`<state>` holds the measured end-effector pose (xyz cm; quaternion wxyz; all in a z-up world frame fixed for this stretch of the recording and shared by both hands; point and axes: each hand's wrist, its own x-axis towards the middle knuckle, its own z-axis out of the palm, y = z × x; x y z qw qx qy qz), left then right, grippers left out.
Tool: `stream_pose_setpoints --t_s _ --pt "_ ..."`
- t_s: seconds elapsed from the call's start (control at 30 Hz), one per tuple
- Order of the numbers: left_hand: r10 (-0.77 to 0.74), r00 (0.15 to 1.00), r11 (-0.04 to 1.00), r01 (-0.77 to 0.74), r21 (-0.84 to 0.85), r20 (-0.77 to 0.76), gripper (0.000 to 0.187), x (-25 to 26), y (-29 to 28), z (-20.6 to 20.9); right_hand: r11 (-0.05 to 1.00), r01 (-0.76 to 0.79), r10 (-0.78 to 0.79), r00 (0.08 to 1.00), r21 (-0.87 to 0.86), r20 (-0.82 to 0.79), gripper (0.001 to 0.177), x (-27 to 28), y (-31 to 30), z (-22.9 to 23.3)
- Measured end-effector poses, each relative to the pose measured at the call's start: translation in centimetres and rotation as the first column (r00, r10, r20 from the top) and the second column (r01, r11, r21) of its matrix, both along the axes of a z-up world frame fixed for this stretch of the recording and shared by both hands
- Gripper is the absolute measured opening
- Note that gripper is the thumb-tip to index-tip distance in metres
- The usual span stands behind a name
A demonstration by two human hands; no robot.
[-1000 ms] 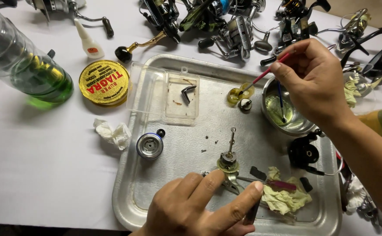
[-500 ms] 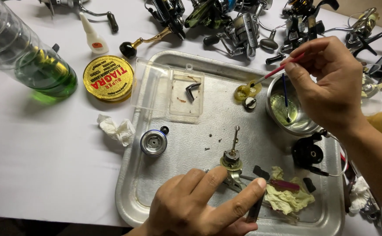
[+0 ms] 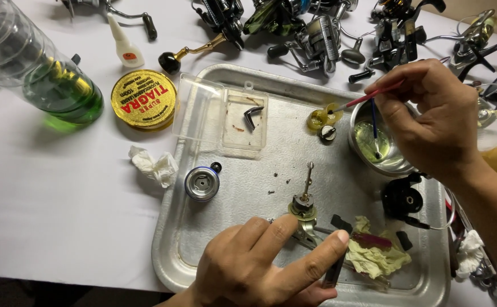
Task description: The person is performing maintenance on a fishing reel, which includes disassembling parts, cleaning them with a brush, and applying lubricant.
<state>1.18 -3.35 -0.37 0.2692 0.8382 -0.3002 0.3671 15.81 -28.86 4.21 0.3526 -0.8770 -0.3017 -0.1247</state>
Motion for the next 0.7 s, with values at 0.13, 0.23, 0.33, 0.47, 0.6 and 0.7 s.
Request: stream_pose_setpoints --t_s 0.13,0.23,0.33,0.47,0.6,0.7 --pt "0.019 1.000 1.000 -0.019 0.007 0.013 0.049 -0.1 0.0 0.0 0.997 0.000 0.002 1.000 -0.076 0.025 0.010 -0.4 0.2 -0.1" --pt "-0.008 1.000 1.000 0.008 0.004 0.003 0.048 -0.1 0.1 -0.1 0.999 0.009 -0.006 0.997 -0.038 0.074 0.012 -1.5 -0.8 0.0" --pt "-0.013 1.000 1.000 0.013 -0.011 0.010 0.042 -0.2 0.1 -0.4 0.978 0.164 -0.164 0.986 0.129 -0.008 0.016 -3.7 -3.9 -0.3" --pt "0.000 1.000 0.999 0.001 -0.033 0.008 0.029 -0.3 -0.3 -0.5 0.952 0.268 -0.253 0.961 0.147 -0.113 0.023 -6.9 -13.1 -5.2" --pt "0.012 1.000 1.000 -0.012 -0.021 0.013 0.025 -0.5 -0.7 -0.3 0.899 0.181 -0.144 0.982 0.398 -0.122 0.016 -11.4 -12.9 -7.2" --pt "0.004 1.000 1.000 -0.004 0.022 -0.012 0.038 -0.5 -0.8 0.1 0.861 0.159 -0.119 0.987 0.483 -0.112 0.018 -12.6 -10.7 -7.9"
